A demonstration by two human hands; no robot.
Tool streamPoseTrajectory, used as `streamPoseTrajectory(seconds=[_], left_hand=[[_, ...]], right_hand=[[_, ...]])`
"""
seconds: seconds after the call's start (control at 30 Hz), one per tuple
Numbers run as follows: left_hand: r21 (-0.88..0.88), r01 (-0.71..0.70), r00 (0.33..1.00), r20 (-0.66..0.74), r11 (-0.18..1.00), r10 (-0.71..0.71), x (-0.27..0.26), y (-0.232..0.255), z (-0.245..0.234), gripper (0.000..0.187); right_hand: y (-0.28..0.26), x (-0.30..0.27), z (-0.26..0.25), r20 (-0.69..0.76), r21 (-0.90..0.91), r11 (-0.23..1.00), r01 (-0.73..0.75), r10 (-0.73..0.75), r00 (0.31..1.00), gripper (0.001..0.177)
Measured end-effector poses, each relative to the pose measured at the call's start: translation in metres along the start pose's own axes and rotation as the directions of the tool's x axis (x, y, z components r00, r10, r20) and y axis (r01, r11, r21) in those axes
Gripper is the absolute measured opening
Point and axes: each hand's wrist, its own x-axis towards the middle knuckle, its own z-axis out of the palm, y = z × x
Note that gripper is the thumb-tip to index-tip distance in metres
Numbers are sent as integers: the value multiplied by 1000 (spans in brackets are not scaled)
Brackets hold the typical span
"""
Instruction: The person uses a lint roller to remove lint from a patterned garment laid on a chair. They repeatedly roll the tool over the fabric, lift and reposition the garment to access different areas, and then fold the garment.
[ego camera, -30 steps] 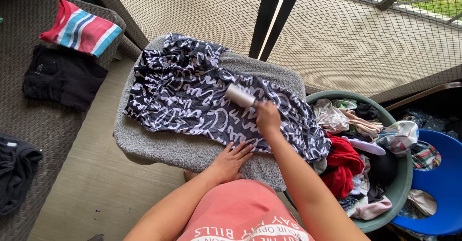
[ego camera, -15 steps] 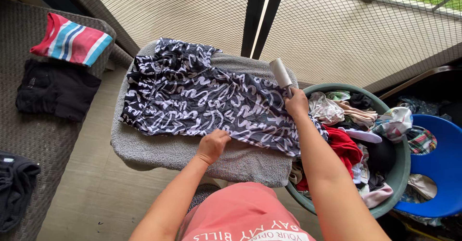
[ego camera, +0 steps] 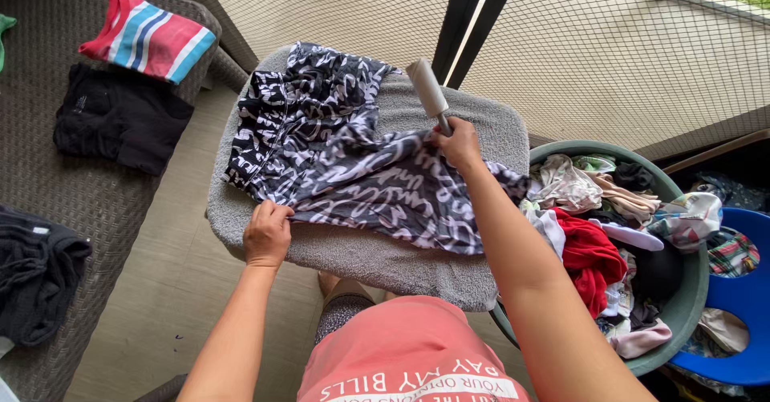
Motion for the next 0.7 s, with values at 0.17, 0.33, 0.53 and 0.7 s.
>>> streamPoseTrajectory(seconds=[0.17, 0.33, 0.53, 0.7], left_hand=[[-117, -238, 969, 33, 964, 243, -11, 39, 3, 30], [-197, -498, 730, 430, 844, 531, -36, 110, 37, 76], [-166, -498, 662, 562, 851, 496, -45, 105, 63, 90], [-158, -510, 650, 574, 846, 499, -40, 108, 60, 89]], right_hand=[[-13, -41, -11, -230, -179, 963, 201, -240, 943, 28], [9, -170, -4, 134, -186, 920, 344, -323, 937, 24], [48, -155, 22, 5, -380, 831, 407, -438, 899, 26], [64, -30, 2, -279, -446, 868, 218, -366, 888, 18]])
